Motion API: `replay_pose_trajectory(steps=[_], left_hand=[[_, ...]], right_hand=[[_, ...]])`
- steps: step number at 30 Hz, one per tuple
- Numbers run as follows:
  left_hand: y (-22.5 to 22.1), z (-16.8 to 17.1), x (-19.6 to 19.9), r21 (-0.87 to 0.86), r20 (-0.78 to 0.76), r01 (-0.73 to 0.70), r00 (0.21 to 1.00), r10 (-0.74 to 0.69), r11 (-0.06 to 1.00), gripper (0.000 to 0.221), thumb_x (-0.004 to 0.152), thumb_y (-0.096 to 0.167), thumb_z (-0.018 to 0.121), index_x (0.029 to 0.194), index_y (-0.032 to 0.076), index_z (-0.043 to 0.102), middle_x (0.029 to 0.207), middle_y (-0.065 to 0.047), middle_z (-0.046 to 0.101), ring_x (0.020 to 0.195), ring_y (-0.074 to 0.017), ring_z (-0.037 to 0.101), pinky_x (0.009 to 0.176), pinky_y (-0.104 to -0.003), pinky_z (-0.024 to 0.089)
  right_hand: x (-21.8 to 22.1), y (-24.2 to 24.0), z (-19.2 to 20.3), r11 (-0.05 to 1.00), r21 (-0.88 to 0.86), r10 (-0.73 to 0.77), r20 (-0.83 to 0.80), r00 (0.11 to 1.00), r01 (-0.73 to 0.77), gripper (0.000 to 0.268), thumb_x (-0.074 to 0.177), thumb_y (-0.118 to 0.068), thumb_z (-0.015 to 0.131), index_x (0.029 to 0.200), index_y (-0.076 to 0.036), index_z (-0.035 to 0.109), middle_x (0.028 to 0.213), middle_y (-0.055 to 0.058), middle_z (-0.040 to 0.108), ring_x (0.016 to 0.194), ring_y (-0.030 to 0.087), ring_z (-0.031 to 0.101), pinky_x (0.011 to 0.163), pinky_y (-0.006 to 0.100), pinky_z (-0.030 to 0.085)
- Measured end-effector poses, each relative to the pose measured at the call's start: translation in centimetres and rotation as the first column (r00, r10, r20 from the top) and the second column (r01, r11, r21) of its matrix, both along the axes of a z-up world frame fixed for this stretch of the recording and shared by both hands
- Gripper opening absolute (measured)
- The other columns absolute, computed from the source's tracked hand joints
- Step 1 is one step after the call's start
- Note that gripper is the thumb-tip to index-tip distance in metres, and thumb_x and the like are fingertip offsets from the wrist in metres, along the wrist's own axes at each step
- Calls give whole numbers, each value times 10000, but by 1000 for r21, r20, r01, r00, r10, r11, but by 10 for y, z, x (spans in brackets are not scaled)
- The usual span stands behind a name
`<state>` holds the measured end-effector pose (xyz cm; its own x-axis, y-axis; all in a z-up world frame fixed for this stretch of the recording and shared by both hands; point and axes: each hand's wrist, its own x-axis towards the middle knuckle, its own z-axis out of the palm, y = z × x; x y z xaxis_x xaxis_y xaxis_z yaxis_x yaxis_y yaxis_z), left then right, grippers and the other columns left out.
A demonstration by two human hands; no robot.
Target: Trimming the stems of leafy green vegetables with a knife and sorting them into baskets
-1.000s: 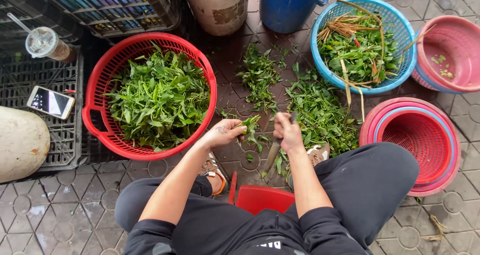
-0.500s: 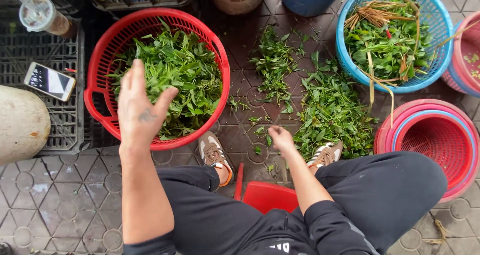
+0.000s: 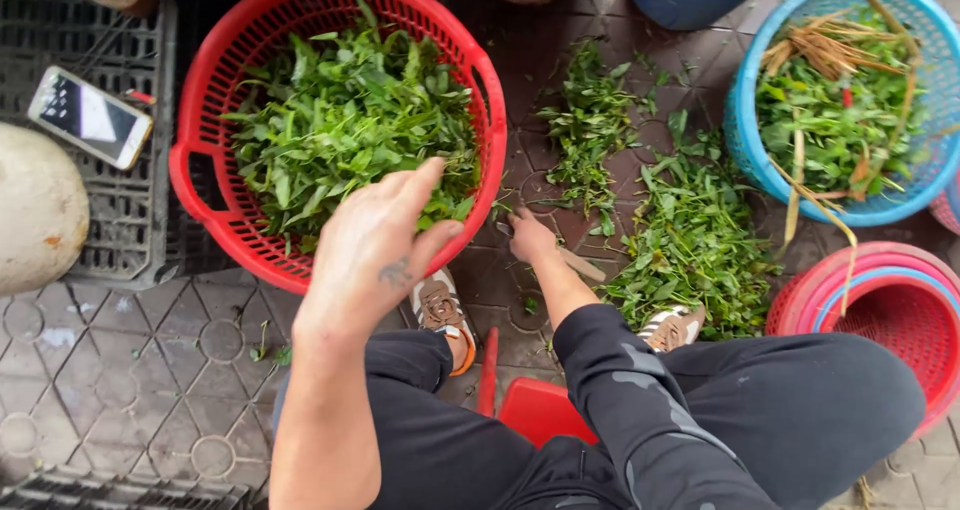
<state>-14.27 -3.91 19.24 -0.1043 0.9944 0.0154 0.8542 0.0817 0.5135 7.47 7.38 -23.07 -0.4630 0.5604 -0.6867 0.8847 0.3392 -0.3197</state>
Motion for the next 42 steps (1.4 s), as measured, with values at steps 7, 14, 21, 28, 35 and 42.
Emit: replay_pose_trajectory(steps=[7, 14, 21, 28, 35, 42], left_hand=[[25, -36, 18, -53, -28, 71, 997, -73, 996, 567, 950, 335, 729, 1429, 66, 595, 1144, -174, 704, 1022, -371, 718, 922, -478, 547], [65, -93, 101, -102, -139, 396, 903, -407, 913, 442, 801, 414, 807, 1210, 265, 726, 1010, -35, 756, 924, -349, 743, 879, -529, 551], [83, -145, 155, -366, 127, 315, 949, -288, 876, 254, 964, 441, 589, 1029, 267, 762, 960, -95, 784, 980, -385, 743, 870, -521, 573], [75, -143, 161, -422, 140, 129, 987, -76, 897, 283, 927, 374, 578, 975, 205, 800, 887, -128, 786, 955, -406, 750, 836, -515, 586], [34, -150, 172, -381, -19, 191, 977, -214, 905, 292, 845, 431, 556, 830, 240, 777, 760, -90, 760, 838, -323, 778, 769, -474, 618], [14, -68, 13, 161, -593, -84, 788, 165, 983, 513, 873, 514, 664, 1013, 29, 754, 704, -149, 712, 656, -334, 734, 605, -516, 543]], right_hand=[[57, -3, 124, 908, -109, -407, -452, 793, 404, 239, 916, -255, 662, 1140, -258, 747, 1111, 22, 765, 1109, 295, 706, 958, 454, 563], [123, -29, 249, 626, -702, -779, -586, 223, 340, 200, 892, 3, 691, 1092, 4, 673, 740, 38, 639, 435, 49, 480, 382, 187, 353], [152, -35, 275, 406, -788, -882, -471, -27, 462, 825, 1030, -696, 311, 1424, -7, 537, 988, 20, 544, 519, -5, 317, 419, 138, 230], [138, -45, 250, 365, -880, -908, -408, -91, 304, 537, 1065, -489, 494, 1445, -111, 525, 1030, 2, 495, 640, 59, 456, 482, 175, 358], [137, -24, 209, 264, -864, -826, -432, -361, 430, 319, 1013, -480, 595, 1179, -218, 669, 799, 44, 648, 569, 58, 505, 504, 148, 358], [201, -27, 2, -62, -779, -939, -166, -300, 624, 98, 879, -118, 677, 810, -54, 702, 686, 101, 646, 423, 163, 577, 463, 270, 503]])
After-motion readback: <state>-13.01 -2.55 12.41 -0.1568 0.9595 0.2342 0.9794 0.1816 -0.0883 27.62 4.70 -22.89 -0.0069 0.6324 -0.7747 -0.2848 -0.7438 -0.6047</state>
